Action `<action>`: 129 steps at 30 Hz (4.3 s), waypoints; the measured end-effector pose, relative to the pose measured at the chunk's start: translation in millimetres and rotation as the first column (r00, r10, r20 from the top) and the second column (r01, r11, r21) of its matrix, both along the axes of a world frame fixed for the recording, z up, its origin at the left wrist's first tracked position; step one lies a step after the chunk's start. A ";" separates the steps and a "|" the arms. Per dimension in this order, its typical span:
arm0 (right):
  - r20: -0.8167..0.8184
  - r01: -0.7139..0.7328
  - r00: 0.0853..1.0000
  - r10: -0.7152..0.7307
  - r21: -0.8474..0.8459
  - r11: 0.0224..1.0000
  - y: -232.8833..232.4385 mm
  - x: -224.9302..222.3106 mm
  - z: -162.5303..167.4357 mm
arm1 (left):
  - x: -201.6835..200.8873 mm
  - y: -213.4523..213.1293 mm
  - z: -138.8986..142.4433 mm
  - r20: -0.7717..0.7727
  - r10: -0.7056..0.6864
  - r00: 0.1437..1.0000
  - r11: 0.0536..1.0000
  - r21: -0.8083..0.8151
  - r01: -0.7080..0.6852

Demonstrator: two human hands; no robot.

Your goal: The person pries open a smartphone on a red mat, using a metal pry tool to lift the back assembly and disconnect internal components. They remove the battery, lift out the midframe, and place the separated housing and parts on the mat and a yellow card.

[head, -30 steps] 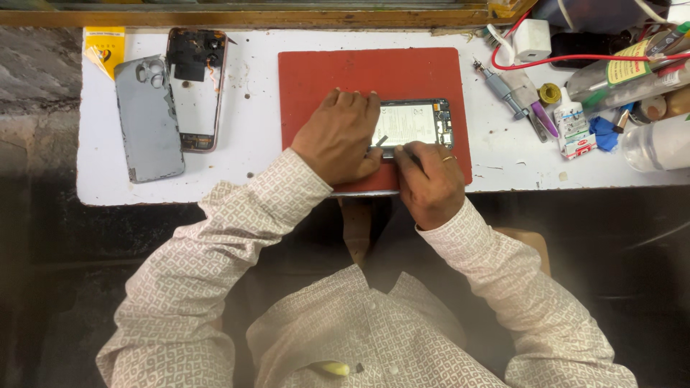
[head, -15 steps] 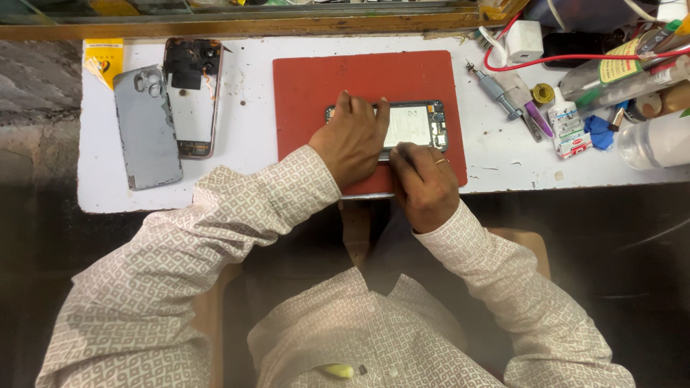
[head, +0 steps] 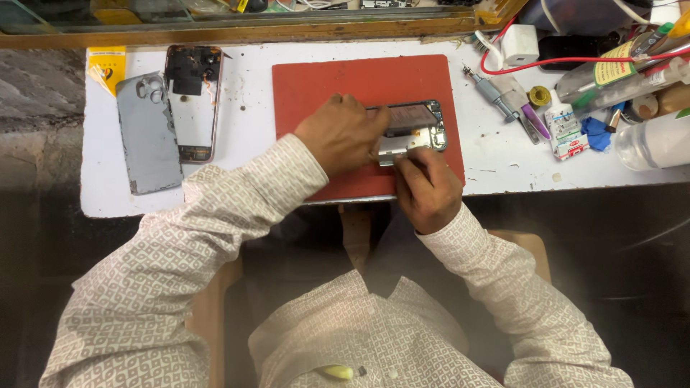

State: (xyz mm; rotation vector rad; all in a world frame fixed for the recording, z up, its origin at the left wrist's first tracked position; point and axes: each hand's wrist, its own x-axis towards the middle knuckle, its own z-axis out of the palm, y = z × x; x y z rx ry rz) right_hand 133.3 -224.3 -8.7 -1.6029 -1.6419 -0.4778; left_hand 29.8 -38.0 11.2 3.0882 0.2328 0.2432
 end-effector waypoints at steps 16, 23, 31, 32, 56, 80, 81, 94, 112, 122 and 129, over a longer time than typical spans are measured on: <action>0.010 0.022 1.000 -0.023 0.020 1.000 2.5 -1.6 -2.7 | 15.1 55.2 18.8 -0.102 0.276 0.956 0.804 -0.520 -0.288; 0.012 0.025 1.000 -0.025 0.018 1.000 3.7 -1.2 -5.0 | 20.9 93.3 -13.7 0.030 0.266 0.964 0.660 -0.734 -0.159; 0.006 0.018 1.000 -0.018 0.040 0.999 5.4 0.2 -8.1 | -34.6 152.3 -21.1 0.016 0.479 0.878 0.487 -0.837 -0.250; 0.008 0.018 1.000 -0.018 0.043 0.999 5.5 0.3 -8.3 | -47.1 156.8 -15.8 -0.004 0.495 0.869 0.404 -0.884 -0.234; -0.198 -0.017 0.980 0.038 0.109 0.994 1.9 15.4 -24.7 | -296.8 162.0 -11.3 -0.173 0.863 0.475 0.064 -0.894 -0.443; -0.795 0.079 0.606 -0.036 0.016 0.997 -5.8 109.6 -23.1 | -300.4 158.6 -28.9 -0.252 0.819 0.516 0.197 -0.721 -0.664; -0.785 0.095 0.614 -0.076 -0.022 0.995 -7.9 118.2 -22.4 | -298.2 157.5 -27.0 -0.273 0.815 0.510 0.219 -0.671 -0.708; -0.408 0.290 0.823 -0.395 -0.297 0.910 -10.8 127.4 -12.5 | -282.6 134.4 -16.5 -0.079 0.861 0.503 0.438 -0.389 -0.810; -0.279 -0.337 0.937 0.210 -0.564 0.754 35.8 98.3 38.4 | -139.6 33.7 6.1 0.368 0.447 0.815 0.843 -0.479 -0.245; -0.070 -0.288 0.953 0.295 -0.512 0.809 44.9 90.4 64.4 | 12.1 35.3 3.7 -0.005 0.207 0.978 0.686 -0.712 -0.149; -0.226 -0.401 0.908 0.352 -0.231 0.887 65.9 113.0 87.4 | 15.4 36.9 49.3 0.077 0.205 0.976 0.563 -0.825 -0.053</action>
